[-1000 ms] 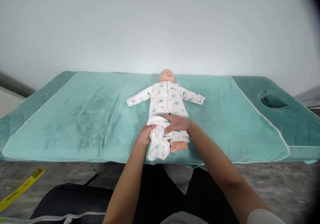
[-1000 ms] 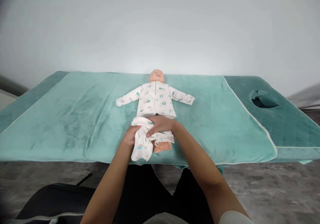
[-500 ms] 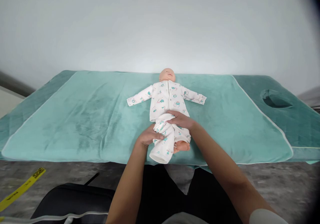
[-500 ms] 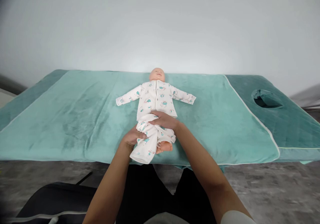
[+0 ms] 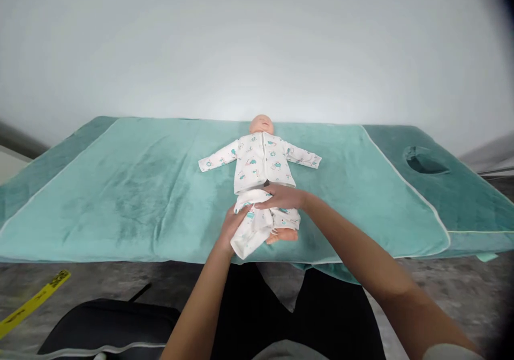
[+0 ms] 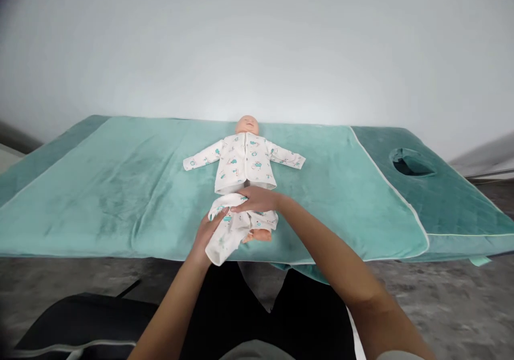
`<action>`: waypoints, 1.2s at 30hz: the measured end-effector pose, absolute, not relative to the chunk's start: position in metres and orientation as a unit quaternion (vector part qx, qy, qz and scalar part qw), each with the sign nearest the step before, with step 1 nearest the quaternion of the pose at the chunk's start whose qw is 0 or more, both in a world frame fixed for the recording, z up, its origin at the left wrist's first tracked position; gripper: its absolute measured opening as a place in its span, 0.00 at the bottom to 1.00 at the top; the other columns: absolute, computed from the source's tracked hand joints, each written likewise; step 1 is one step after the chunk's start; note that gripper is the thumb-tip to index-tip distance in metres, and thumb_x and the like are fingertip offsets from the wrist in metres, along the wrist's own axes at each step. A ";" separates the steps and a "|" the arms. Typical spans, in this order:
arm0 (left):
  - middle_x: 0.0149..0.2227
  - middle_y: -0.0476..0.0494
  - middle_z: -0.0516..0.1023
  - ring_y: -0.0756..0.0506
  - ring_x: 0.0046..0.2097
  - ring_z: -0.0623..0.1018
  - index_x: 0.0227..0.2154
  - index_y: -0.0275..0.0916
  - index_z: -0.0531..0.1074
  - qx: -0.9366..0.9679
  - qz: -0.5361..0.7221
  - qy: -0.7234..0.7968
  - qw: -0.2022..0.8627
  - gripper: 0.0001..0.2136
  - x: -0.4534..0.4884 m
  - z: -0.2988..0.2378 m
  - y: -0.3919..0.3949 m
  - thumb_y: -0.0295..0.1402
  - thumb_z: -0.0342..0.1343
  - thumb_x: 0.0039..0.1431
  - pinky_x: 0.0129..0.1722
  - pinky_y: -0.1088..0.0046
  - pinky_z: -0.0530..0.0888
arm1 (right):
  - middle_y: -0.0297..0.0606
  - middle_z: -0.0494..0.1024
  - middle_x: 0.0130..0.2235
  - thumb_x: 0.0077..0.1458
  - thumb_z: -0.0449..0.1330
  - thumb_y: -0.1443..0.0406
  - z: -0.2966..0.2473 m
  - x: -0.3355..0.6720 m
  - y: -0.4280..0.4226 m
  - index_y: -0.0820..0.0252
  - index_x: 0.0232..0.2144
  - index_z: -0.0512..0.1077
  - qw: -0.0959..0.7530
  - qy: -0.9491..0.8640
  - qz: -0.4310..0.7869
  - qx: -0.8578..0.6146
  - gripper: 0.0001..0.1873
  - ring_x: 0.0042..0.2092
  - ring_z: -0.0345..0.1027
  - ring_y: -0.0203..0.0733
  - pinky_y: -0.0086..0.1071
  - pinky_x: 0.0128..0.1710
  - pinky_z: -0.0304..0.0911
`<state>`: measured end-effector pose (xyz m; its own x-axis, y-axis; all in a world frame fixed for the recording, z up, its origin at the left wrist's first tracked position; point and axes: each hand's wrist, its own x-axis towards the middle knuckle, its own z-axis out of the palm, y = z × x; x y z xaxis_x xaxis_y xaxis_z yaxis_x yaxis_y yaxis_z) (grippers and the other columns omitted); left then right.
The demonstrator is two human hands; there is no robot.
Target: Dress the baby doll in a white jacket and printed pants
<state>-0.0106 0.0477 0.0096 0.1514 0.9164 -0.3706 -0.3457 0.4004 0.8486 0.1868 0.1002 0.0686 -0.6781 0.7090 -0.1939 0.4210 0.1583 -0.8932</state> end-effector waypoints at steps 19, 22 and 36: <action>0.44 0.37 0.83 0.35 0.50 0.80 0.48 0.40 0.77 0.224 0.479 0.463 0.711 0.21 0.031 0.005 -0.062 0.43 0.67 0.53 0.45 0.63 0.76 | 0.46 0.79 0.38 0.58 0.62 0.63 0.063 0.175 0.047 0.60 0.35 0.76 -0.010 -0.874 0.178 -0.453 0.06 0.41 0.72 0.50 0.36 0.36 0.56; 0.45 0.39 0.82 0.37 0.48 0.80 0.49 0.41 0.75 0.244 0.490 0.493 0.676 0.22 0.031 0.009 -0.059 0.46 0.65 0.54 0.42 0.65 0.76 | 0.41 0.77 0.33 0.59 0.61 0.62 0.054 0.180 0.049 0.59 0.31 0.73 0.059 -0.859 0.231 -0.454 0.06 0.37 0.70 0.47 0.34 0.33 0.51; 0.26 0.46 0.79 0.45 0.30 0.74 0.28 0.36 0.79 0.489 0.417 0.548 0.535 0.14 -0.010 0.014 -0.010 0.44 0.65 0.50 0.31 0.71 0.70 | 0.32 0.74 0.35 0.56 0.63 0.58 0.053 0.191 0.045 0.57 0.33 0.70 0.240 -0.737 0.443 -0.451 0.10 0.39 0.68 0.42 0.32 0.36 0.55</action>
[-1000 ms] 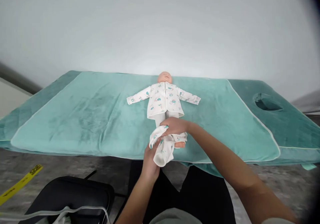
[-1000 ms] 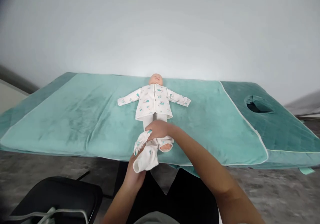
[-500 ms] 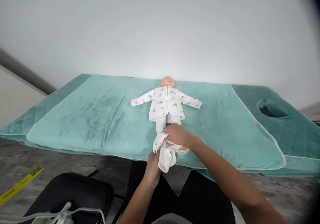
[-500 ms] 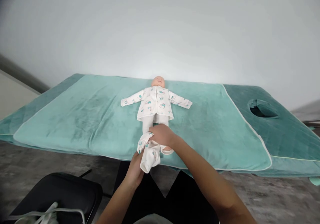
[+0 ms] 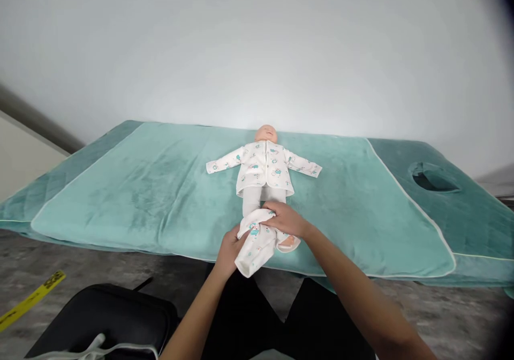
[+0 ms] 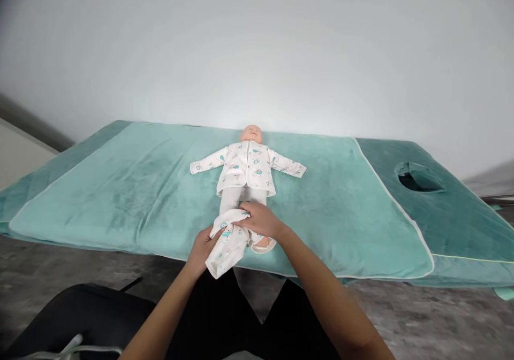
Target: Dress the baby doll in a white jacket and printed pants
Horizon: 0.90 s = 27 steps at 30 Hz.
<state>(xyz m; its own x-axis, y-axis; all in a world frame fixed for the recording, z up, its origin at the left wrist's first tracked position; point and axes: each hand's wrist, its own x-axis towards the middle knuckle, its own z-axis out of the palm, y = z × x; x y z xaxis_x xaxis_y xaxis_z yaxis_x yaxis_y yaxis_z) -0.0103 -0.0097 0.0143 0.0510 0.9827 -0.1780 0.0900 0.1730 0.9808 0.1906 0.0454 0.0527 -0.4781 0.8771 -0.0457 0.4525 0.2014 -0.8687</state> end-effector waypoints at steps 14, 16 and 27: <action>0.23 0.51 0.70 0.46 0.30 0.68 0.22 0.41 0.68 0.529 0.471 0.607 0.360 0.07 -0.012 0.026 0.049 0.37 0.55 0.50 0.30 0.72 0.64 | 0.37 0.76 0.45 0.58 0.62 0.50 0.046 0.197 0.059 0.57 0.42 0.71 0.261 -0.678 0.525 -0.444 0.19 0.49 0.68 0.50 0.39 0.47 0.62; 0.24 0.51 0.70 0.46 0.31 0.68 0.24 0.40 0.69 0.539 0.470 0.604 0.352 0.06 -0.012 0.029 0.062 0.37 0.55 0.51 0.31 0.72 0.64 | 0.37 0.76 0.47 0.58 0.62 0.50 0.048 0.199 0.061 0.55 0.44 0.71 0.261 -0.675 0.527 -0.445 0.18 0.51 0.68 0.51 0.40 0.50 0.62; 0.41 0.43 0.79 0.43 0.42 0.75 0.43 0.39 0.74 0.468 0.443 0.531 0.549 0.20 -0.031 0.011 0.049 0.49 0.60 0.55 0.43 0.69 0.71 | 0.39 0.76 0.50 0.60 0.58 0.63 0.032 0.187 0.087 0.57 0.44 0.70 0.327 -0.703 0.434 -0.459 0.10 0.50 0.69 0.48 0.38 0.50 0.60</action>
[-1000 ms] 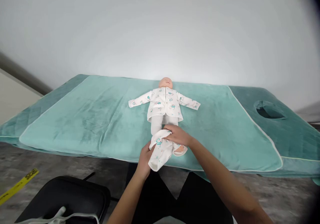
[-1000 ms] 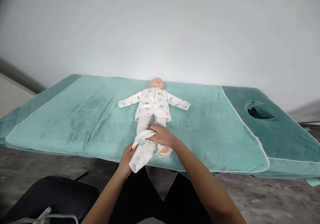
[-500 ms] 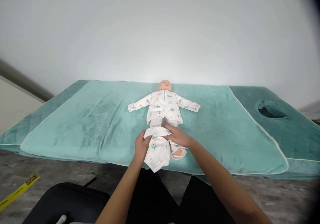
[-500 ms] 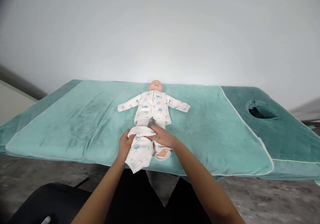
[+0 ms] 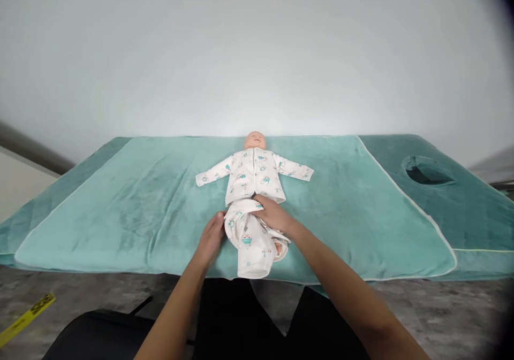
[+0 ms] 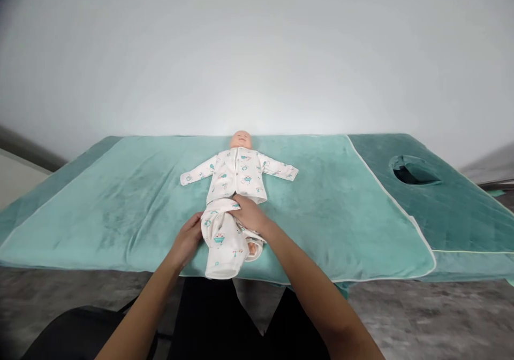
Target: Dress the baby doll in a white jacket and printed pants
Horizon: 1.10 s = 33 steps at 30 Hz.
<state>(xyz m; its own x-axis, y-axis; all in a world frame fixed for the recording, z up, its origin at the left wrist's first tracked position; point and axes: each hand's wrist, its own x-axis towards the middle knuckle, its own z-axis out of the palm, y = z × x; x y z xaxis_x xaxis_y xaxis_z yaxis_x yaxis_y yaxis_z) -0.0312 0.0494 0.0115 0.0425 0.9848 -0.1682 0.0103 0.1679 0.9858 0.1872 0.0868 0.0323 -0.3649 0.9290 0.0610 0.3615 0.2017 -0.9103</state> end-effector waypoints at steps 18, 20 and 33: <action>0.30 0.50 0.73 0.48 0.34 0.70 0.29 0.40 0.66 0.561 0.457 0.572 0.386 0.07 -0.017 0.000 0.117 0.31 0.58 0.45 0.35 0.74 0.66 | 0.37 0.75 0.47 0.53 0.64 0.62 0.009 0.198 0.087 0.58 0.44 0.70 0.307 -0.678 0.495 -0.449 0.16 0.49 0.68 0.48 0.39 0.50 0.61; 0.30 0.51 0.71 0.49 0.33 0.68 0.30 0.40 0.65 0.538 0.474 0.566 0.406 0.09 -0.007 -0.003 0.110 0.32 0.58 0.46 0.34 0.74 0.66 | 0.38 0.75 0.48 0.51 0.65 0.63 0.007 0.200 0.086 0.58 0.45 0.70 0.325 -0.656 0.512 -0.449 0.18 0.50 0.68 0.48 0.39 0.52 0.61; 0.28 0.52 0.70 0.49 0.31 0.67 0.26 0.39 0.66 0.558 0.445 0.472 0.518 0.13 -0.007 0.006 0.095 0.29 0.66 0.41 0.30 0.75 0.66 | 0.33 0.78 0.40 0.55 0.55 0.68 0.021 0.189 0.087 0.53 0.37 0.70 0.380 -0.657 0.363 -0.541 0.08 0.43 0.70 0.44 0.34 0.43 0.61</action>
